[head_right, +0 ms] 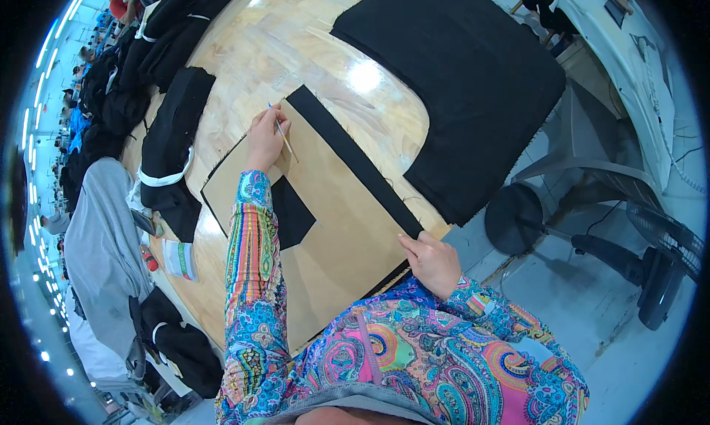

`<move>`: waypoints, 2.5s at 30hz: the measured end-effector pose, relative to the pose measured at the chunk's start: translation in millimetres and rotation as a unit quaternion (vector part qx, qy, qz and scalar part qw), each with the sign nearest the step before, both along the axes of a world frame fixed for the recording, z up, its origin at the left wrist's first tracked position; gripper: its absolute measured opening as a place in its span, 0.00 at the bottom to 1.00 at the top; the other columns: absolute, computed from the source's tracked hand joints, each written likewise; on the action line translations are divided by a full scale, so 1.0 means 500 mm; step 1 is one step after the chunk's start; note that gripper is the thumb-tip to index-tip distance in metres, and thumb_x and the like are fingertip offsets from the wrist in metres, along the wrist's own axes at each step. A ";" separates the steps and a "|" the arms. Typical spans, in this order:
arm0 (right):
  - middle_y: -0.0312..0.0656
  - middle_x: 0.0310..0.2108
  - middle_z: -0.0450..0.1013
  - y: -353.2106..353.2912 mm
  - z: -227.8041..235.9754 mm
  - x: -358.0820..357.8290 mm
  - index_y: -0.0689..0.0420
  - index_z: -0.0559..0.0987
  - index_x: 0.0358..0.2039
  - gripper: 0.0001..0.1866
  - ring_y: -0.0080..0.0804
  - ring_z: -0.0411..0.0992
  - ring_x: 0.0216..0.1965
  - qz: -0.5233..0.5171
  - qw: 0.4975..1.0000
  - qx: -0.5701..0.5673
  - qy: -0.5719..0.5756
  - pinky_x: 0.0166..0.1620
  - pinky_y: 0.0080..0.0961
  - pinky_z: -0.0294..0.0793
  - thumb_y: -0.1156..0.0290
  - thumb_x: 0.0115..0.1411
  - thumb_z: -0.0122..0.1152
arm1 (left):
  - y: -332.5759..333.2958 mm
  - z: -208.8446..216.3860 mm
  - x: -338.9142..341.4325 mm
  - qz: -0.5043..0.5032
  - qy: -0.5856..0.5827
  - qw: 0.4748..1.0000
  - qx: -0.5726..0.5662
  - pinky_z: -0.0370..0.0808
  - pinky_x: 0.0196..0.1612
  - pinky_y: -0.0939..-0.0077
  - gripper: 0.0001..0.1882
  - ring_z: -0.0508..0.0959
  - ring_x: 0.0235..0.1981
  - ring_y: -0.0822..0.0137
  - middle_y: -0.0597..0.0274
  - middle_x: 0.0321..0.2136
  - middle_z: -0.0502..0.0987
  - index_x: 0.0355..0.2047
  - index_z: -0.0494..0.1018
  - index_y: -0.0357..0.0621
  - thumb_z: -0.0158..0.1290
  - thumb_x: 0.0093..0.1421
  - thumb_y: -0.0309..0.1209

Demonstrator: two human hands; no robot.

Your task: The person uses a cardboard template and a pencil to trace shapes onto black fabric layers. They repeatedly position the template, trace the outline, and then lift the template to reveal the marked fabric. The person handles the fabric and template throughout the process.

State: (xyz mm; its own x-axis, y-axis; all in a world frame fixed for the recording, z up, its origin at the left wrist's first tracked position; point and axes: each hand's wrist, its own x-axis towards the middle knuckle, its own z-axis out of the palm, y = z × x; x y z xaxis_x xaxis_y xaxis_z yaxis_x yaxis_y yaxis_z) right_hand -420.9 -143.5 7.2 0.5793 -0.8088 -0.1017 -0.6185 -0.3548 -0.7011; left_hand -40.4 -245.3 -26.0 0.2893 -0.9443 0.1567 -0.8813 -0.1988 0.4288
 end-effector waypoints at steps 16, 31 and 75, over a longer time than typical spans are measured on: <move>0.47 0.40 0.64 -0.224 0.020 0.357 0.66 0.71 0.38 0.16 0.38 0.68 0.40 0.399 0.863 -0.281 0.126 0.38 0.24 0.74 0.76 0.46 0.52 | 0.002 -0.016 0.000 0.009 -0.038 0.998 -0.044 0.59 0.52 0.56 0.09 0.68 0.50 0.58 0.61 0.38 0.75 0.32 0.70 0.51 0.55 0.51 0.35; 0.50 0.53 0.61 -0.202 -0.022 0.403 0.62 0.69 0.50 0.21 0.46 0.66 0.47 0.367 0.855 -0.317 0.187 0.39 0.25 0.76 0.75 0.53 0.52 | 0.192 0.061 -0.029 0.197 0.467 0.851 -0.139 0.74 0.38 0.77 0.11 0.78 0.32 0.71 0.61 0.30 0.78 0.36 0.74 0.35 0.49 0.60 0.32; 0.49 0.58 0.59 -0.204 -0.003 0.412 0.59 0.66 0.54 0.25 0.48 0.65 0.52 0.372 0.860 -0.277 0.214 0.42 0.28 0.76 0.75 0.54 0.51 | 0.397 0.019 -0.023 0.311 0.334 0.869 -0.191 0.71 0.32 0.85 0.08 0.75 0.26 0.78 0.65 0.25 0.77 0.32 0.75 0.34 0.53 0.56 0.27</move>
